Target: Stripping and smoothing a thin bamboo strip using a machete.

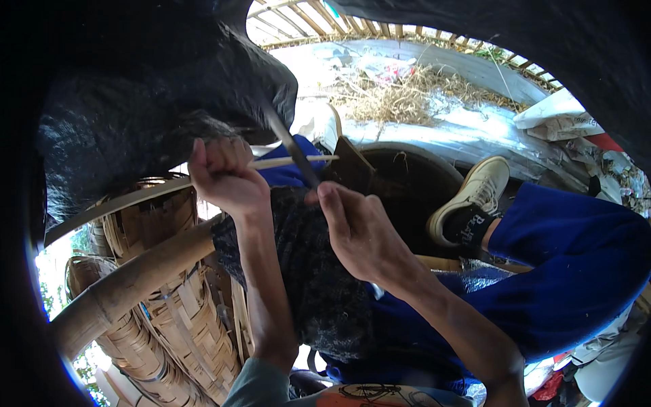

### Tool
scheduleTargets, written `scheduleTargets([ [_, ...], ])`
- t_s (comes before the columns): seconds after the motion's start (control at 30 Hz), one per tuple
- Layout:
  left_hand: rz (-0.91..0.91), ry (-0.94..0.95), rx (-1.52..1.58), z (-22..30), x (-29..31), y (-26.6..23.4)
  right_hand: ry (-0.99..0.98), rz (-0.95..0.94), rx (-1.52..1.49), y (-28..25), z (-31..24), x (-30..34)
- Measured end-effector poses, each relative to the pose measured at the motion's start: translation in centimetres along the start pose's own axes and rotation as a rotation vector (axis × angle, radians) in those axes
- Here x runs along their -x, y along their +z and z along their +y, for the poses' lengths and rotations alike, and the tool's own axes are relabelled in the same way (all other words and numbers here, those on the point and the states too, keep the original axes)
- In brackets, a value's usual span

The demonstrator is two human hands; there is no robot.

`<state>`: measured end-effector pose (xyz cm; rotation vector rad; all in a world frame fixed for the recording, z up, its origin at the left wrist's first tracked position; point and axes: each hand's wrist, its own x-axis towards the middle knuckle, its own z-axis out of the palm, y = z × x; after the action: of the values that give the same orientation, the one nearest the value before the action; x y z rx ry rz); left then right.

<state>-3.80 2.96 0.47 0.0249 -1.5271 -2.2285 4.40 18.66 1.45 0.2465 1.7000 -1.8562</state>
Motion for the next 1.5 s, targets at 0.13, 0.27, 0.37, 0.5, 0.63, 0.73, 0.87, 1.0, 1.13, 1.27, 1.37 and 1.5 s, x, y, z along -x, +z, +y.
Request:
scheduleTargets([
  [0.13,-0.002,-0.024,0.026,0.0,-1.0,1.0,0.136,-0.004,0.141,0.2,2.1,-0.2],
  [0.27,0.113,-0.088,0.064,-0.8,0.1,0.0,0.101,-0.017,0.11,-0.1,1.7,-0.6],
  [0.37,0.016,0.006,-0.114,0.0,0.2,0.2,-0.089,0.016,0.07,-0.4,-0.9,0.6],
  [0.5,-0.038,-0.006,-0.011,0.0,-0.8,0.8,0.019,0.047,0.057,0.3,1.3,0.6],
  [0.63,-0.101,-0.008,0.049,-0.9,-0.2,-0.2,0.041,0.077,0.307,-0.5,5.6,-1.0],
  [0.73,-0.038,0.015,-0.067,-0.5,-0.4,0.2,-0.018,0.025,0.218,-1.2,1.1,0.0],
  [0.87,-0.035,-0.012,-0.056,-0.3,-0.6,0.5,0.009,0.017,0.0,-1.3,0.2,0.6],
  [1.0,-0.065,0.003,-0.037,-0.5,-0.6,0.2,0.234,-0.015,-0.165,-1.1,2.4,0.3],
  [1.13,-0.058,0.008,-0.068,-0.3,-0.7,0.3,0.267,-0.078,-0.119,-0.4,4.5,0.0],
  [1.27,-0.053,0.012,-0.087,-0.7,-0.7,0.7,0.312,-0.097,-0.106,0.0,4.5,-0.1],
  [1.37,-0.064,0.02,-0.087,-0.9,-0.7,0.6,0.313,-0.098,-0.092,-0.2,3.9,-0.1],
  [1.5,-0.063,0.038,-0.115,-0.6,-0.5,0.8,0.073,-0.081,0.008,-0.6,2.8,0.0],
])
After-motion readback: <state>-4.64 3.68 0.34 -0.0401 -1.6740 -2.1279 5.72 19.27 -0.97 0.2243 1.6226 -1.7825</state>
